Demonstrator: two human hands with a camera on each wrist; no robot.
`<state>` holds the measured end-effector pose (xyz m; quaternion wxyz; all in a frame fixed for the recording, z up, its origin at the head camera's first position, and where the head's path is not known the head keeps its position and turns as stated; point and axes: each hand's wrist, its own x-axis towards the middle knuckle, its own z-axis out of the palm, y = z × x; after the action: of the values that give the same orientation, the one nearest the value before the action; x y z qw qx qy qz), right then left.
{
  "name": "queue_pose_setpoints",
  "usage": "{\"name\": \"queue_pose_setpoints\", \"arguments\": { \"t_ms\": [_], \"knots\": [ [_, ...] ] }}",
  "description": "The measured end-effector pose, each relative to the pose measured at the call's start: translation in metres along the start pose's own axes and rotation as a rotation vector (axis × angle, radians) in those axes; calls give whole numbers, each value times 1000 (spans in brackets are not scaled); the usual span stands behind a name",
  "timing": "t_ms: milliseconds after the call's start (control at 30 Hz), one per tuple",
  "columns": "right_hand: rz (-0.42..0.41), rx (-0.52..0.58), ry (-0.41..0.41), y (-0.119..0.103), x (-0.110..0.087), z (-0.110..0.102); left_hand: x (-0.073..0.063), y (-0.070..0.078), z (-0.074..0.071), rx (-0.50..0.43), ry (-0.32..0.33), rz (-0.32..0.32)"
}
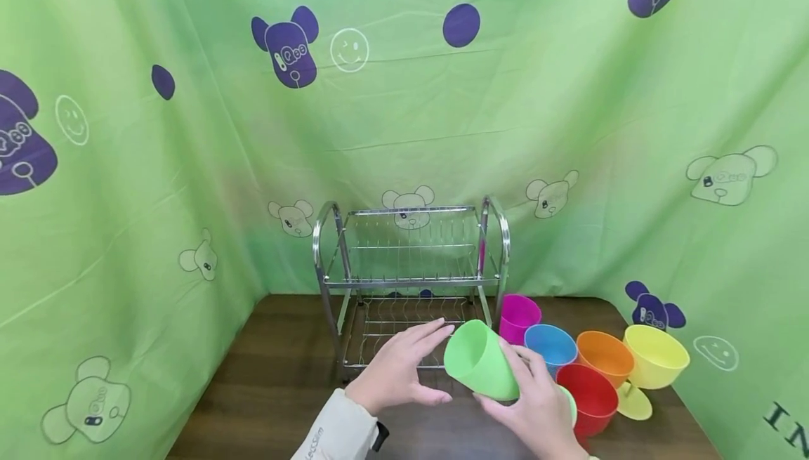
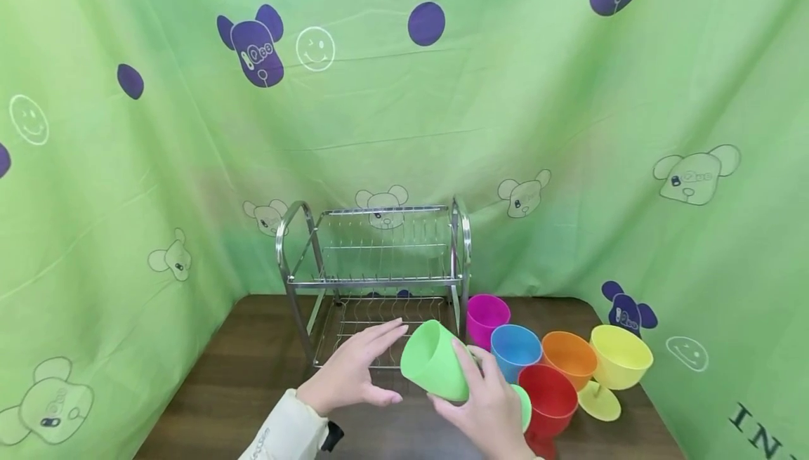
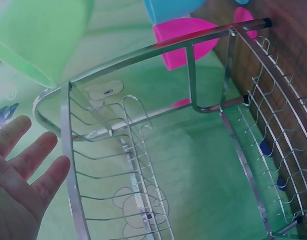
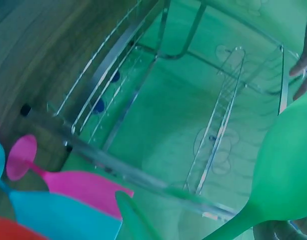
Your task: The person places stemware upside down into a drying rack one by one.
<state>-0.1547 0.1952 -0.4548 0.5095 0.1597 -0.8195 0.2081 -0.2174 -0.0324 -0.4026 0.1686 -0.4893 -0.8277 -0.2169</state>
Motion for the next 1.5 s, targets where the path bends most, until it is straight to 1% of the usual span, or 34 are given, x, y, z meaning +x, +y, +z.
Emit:
{"name": "queue_pose_setpoints", "arguments": {
  "t_ms": [167,300,400,600,667,833,900,1067,1200,1367,1433,1500],
  "knots": [
    [-25,21,-3,-8,-1,10,3,1,-3,-19,-8,6],
    [-51,18,-17,-13,-2,17,4,2,-6,-59,-45,-20],
    [-48,21,-42,-19,-1,21,5,2,-10,-76,-74,-40],
    [-42,46,-75,-29,2,26,5,1,-14,-93,-111,-49],
    [-53,53,-74,-31,2,27,4,0,-16,-126,-134,-62],
    [-89,70,-79,-35,-1,30,-4,-4,-20,-253,-203,-126],
    [-104,81,-88,-35,-2,30,-6,-6,-20,-280,-211,-136],
    [-138,80,-98,-34,-2,31,-11,-10,-18,-335,-194,-133],
    [-152,75,-94,-34,-1,32,-12,-11,-19,-378,-171,-150],
    [-164,93,-85,-34,0,33,-16,-12,-18,-408,-116,-156],
    [-163,107,-76,-35,1,33,-18,-14,-17,-438,-88,-166],
    [-154,112,-70,-36,3,34,-19,-17,-16,-478,-54,-189]
  ]
}}
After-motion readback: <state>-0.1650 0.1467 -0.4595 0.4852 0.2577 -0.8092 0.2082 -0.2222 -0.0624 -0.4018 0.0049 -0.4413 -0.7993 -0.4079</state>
